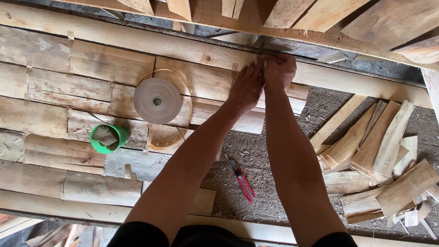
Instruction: Trimming split bamboo pieces with a utility knife and taping them together to form a panel.
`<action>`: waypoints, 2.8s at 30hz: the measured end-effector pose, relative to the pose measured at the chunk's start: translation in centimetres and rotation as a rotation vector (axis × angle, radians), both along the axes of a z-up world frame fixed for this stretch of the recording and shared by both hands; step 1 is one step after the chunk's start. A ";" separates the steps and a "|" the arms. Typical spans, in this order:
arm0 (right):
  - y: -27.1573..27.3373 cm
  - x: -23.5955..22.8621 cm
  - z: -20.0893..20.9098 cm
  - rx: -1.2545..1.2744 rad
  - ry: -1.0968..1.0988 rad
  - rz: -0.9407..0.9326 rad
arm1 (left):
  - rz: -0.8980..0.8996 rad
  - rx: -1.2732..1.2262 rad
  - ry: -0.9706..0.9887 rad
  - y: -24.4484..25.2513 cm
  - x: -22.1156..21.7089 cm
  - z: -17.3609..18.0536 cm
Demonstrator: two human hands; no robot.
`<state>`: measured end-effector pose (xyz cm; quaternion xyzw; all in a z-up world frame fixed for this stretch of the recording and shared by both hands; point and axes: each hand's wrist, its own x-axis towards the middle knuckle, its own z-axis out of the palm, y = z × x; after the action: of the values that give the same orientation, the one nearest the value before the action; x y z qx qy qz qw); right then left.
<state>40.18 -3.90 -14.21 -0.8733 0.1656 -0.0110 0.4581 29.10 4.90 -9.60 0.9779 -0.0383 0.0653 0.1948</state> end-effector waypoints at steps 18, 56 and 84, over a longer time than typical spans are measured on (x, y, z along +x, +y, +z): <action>-0.9 0.7 -1.3 -0.002 -0.025 0.019 | -0.007 0.115 0.209 -0.2 0.6 2.5; -0.3 0.4 5.5 -0.431 0.242 0.110 | 0.058 0.040 0.081 0.3 1.0 2.2; -1.3 0.3 4.1 -0.412 0.185 0.143 | 0.094 -0.005 0.070 0.7 0.7 2.4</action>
<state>40.49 -5.17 -10.13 -0.9551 0.1389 0.0682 0.2526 29.85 5.63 -7.17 0.9798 0.0147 0.0404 0.1951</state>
